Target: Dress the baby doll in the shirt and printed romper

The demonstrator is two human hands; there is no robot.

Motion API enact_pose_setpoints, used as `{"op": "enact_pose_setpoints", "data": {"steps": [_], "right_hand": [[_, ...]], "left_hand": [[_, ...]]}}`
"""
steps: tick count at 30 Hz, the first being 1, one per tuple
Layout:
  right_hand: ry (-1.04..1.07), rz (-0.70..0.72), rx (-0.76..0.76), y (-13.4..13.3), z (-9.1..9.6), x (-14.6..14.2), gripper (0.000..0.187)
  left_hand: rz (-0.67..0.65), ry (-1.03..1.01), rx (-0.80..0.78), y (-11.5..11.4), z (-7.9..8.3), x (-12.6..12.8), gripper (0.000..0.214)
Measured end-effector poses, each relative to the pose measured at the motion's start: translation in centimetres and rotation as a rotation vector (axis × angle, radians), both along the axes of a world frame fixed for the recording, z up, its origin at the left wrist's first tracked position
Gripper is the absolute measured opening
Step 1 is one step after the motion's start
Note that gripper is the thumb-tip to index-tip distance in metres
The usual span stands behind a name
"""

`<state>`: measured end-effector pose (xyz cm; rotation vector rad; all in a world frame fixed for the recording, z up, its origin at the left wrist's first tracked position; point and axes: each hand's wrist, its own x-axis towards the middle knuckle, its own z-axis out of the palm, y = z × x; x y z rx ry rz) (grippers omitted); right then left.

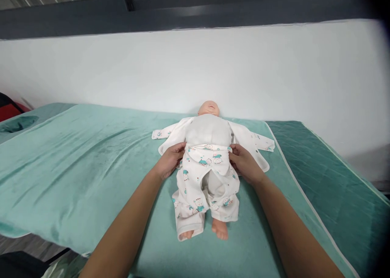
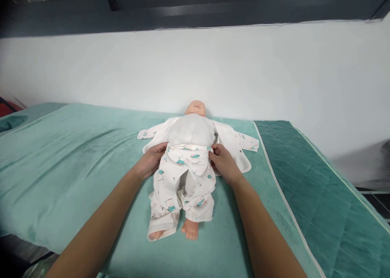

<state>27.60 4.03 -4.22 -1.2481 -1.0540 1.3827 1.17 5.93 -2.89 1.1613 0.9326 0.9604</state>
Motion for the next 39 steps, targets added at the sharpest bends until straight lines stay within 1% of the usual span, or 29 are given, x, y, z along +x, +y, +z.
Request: {"op": "enact_pose_setpoints", "data": {"steps": [2,3,5,8,11,14,16,18,21,25,27,30,32,34,35,38,39], "right_hand": [[0.027,0.036,-0.058,-0.1,0.3,-0.3,0.027],[0.058,0.069,-0.056,-0.2,0.5,-0.3,0.026],[0.133,0.157,-0.019,-0.5,0.8,-0.1,0.025],[0.216,0.288,0.033,-0.7,1.0,0.5,0.030],[0.274,0.372,0.055,-0.8,1.0,1.4,0.038],[0.271,0.410,0.063,-0.9,1.1,1.7,0.046],[0.260,0.421,0.063,-0.9,1.2,1.6,0.048],[0.254,0.402,0.068,-0.8,1.0,1.2,0.047],[0.230,0.318,0.080,-0.5,0.5,0.6,0.044],[0.167,0.218,0.090,-0.3,0.1,0.1,0.041],[0.163,0.205,0.107,-0.3,0.2,-0.1,0.041],[0.170,0.221,0.128,-0.4,0.6,-0.2,0.036],[0.137,0.225,0.136,-0.3,0.6,0.1,0.031],[0.077,0.192,0.160,-0.2,0.4,0.5,0.025],[0.045,0.158,0.177,-0.2,0.4,0.7,0.023],[-0.042,-0.005,0.275,-0.4,0.5,1.0,0.020],[-0.081,-0.044,0.321,-0.5,0.7,0.9,0.018]], "left_hand": [[-0.033,0.006,0.030,0.0,-0.1,-0.1,0.038],[-0.050,0.010,0.043,0.1,-0.1,-0.1,0.039],[-0.074,0.037,0.066,0.0,-0.1,-0.3,0.047],[-0.060,0.104,0.082,0.0,0.0,-0.4,0.057],[-0.033,0.132,0.071,-0.1,0.5,-0.2,0.054],[-0.044,0.122,0.089,-0.4,1.1,0.2,0.047],[-0.041,0.123,0.105,-0.5,1.3,0.4,0.041],[-0.008,0.117,0.109,-0.6,1.3,0.7,0.038],[0.054,0.070,0.093,-0.8,1.0,1.0,0.040],[0.096,-0.006,0.071,-0.9,0.9,1.7,0.041],[0.098,-0.051,0.037,-0.9,1.0,2.1,0.040],[0.085,-0.091,-0.023,-0.7,0.9,2.5,0.038],[0.093,-0.073,-0.014,-0.5,0.7,2.4,0.031],[0.149,-0.014,0.060,-0.6,0.4,2.2,0.024],[0.199,0.018,0.120,-0.6,0.3,2.0,0.023],[0.354,0.099,0.370,-0.9,0.2,1.3,0.026],[0.376,0.133,0.467,-0.9,0.2,1.1,0.025]]}}
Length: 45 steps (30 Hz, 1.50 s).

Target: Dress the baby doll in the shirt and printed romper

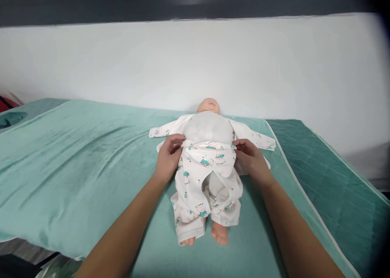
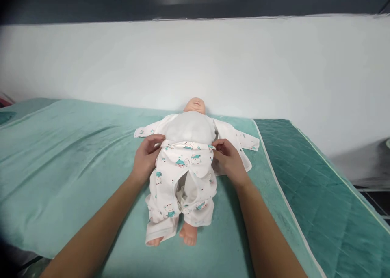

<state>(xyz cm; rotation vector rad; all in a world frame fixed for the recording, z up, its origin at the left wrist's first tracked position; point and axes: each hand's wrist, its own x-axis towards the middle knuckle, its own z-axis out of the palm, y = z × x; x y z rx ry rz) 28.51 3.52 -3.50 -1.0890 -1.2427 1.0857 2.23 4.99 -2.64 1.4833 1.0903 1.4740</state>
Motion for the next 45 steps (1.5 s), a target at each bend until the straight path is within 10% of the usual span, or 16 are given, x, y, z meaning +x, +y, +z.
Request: {"op": "enact_pose_setpoints", "data": {"steps": [5,10,16,23,36,45], "right_hand": [[-0.337,-0.064,0.341,-0.4,0.9,-1.0,0.009],[-0.621,-0.087,0.563,0.0,1.3,-1.8,0.010],[-0.724,-0.151,0.271,3.5,3.2,-1.9,0.018],[-0.032,0.014,-0.075,7.1,1.3,-1.4,0.035],[-0.189,0.299,-0.106,3.5,1.4,1.8,0.028],[-0.417,-0.018,-0.144,3.5,0.0,0.6,0.026]], "left_hand": [[-0.041,0.400,0.284,0.1,0.5,-0.2,0.022],[-0.128,0.537,0.249,0.5,1.8,0.4,0.017],[-0.139,0.277,-0.073,4.2,2.8,0.6,0.022],[-0.306,-0.321,-0.380,6.6,0.7,-0.1,0.027],[-0.541,-0.007,-0.526,5.6,0.9,-3.7,0.031],[-0.324,0.207,-0.391,5.1,0.9,-1.8,0.026]]}}
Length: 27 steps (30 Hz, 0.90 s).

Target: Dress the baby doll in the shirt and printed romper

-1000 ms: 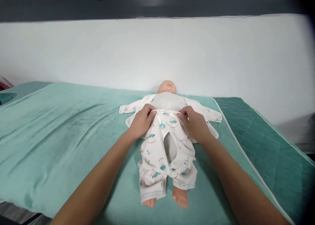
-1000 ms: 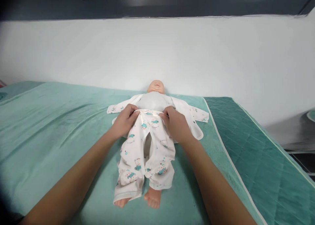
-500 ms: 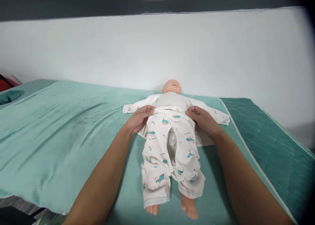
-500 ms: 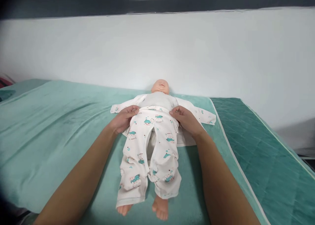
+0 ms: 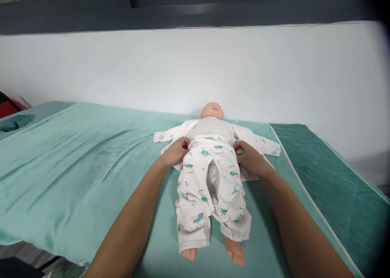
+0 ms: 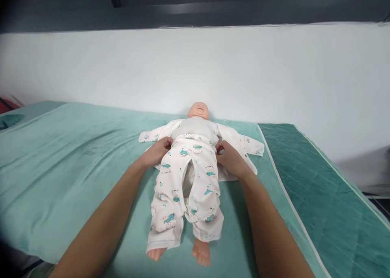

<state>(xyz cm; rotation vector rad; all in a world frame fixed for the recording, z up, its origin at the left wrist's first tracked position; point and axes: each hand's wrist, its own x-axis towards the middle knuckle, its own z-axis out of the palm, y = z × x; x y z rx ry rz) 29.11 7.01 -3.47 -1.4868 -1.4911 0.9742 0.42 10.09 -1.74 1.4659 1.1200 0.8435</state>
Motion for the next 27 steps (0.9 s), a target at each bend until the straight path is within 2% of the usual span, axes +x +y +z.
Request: {"op": "enact_pose_setpoints", "data": {"steps": [3,5,8,13,17,20,22,25,27], "right_hand": [[-0.039,-0.008,-0.004,0.1,-0.4,-0.2,0.031],[0.011,-0.013,0.011,0.0,-0.5,-0.5,0.031],[0.203,0.027,0.029,-0.1,-0.6,-1.0,0.024],[0.553,0.066,-0.049,0.1,-0.8,-1.3,0.021],[0.648,0.096,-0.066,0.4,-1.3,-0.8,0.023],[0.590,0.094,-0.062,0.4,-1.4,-0.5,0.022],[0.481,-0.022,-0.012,0.2,-1.2,-0.7,0.018],[0.252,-0.228,0.222,-0.2,-0.3,-1.5,0.012],[0.148,-0.201,0.347,-0.5,0.4,-2.0,0.011]], "left_hand": [[-0.050,0.018,-0.024,-0.2,0.2,0.1,0.023],[-0.084,-0.006,-0.038,-0.2,0.0,0.2,0.017],[-0.076,-0.172,-0.114,-0.2,-0.5,0.7,0.019],[-0.010,-0.398,-0.275,0.1,-0.7,1.3,0.029],[-0.020,-0.431,-0.283,0.3,-0.9,1.2,0.031],[0.035,-0.296,-0.151,0.2,-1.4,1.0,0.018],[0.167,-0.147,0.021,0.1,-1.4,1.1,0.010],[0.361,-0.042,0.287,-0.2,-0.8,1.3,0.011],[0.351,-0.043,0.421,-0.6,-0.1,1.5,0.015]]}}
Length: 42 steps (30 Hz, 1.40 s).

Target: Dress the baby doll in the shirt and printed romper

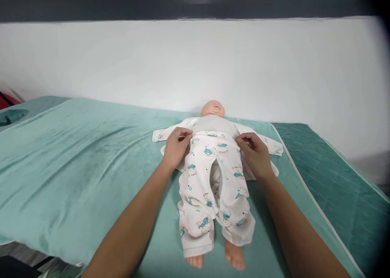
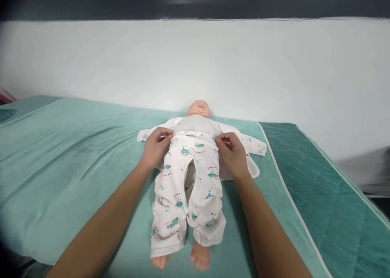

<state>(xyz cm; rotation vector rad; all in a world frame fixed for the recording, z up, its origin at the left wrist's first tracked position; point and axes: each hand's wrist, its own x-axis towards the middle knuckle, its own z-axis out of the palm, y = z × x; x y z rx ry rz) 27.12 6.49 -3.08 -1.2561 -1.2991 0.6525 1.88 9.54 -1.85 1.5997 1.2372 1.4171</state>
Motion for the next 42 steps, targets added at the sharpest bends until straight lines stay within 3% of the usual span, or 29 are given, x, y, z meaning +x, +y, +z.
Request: {"op": "enact_pose_setpoints", "data": {"steps": [5,10,14,17,19,23,25,29,35,38,42], "right_hand": [[-0.179,0.141,0.143,0.1,0.7,-0.3,0.012],[-0.370,0.206,0.219,1.4,1.0,0.3,0.016],[-0.506,0.247,0.257,2.0,1.7,0.3,0.020],[-0.577,0.315,0.280,2.1,2.1,-0.1,0.022],[-0.554,0.317,0.235,2.3,2.1,-0.4,0.024],[-0.527,0.147,0.069,4.4,1.8,-0.7,0.028],[-0.460,0.106,-0.025,6.1,1.4,-0.7,0.030],[-0.102,0.145,-0.193,8.1,0.7,-0.8,0.037],[0.248,0.222,-0.262,6.2,0.3,-0.3,0.037],[0.163,0.242,-0.222,4.9,0.2,0.5,0.030],[0.028,0.163,-0.164,3.5,-0.4,1.1,0.023]], "left_hand": [[-0.173,0.199,0.139,-0.5,1.3,0.1,0.023],[-0.218,0.377,0.171,0.1,1.1,0.0,0.023],[-0.182,0.412,0.265,0.4,1.0,0.2,0.009],[-0.266,0.337,0.246,0.8,1.4,0.5,0.006],[-0.300,0.303,0.158,1.6,2.0,0.7,0.008],[-0.249,0.351,0.051,4.2,2.9,1.1,0.014],[-0.239,0.305,-0.016,5.7,2.7,1.6,0.016],[-0.270,0.019,-0.185,7.2,1.0,2.0,0.021],[-0.356,-0.206,-0.353,5.6,0.5,0.3,0.028],[-0.343,-0.262,-0.385,4.5,0.7,-0.6,0.027],[-0.332,-0.315,-0.418,3.3,0.1,-1.3,0.023]]}}
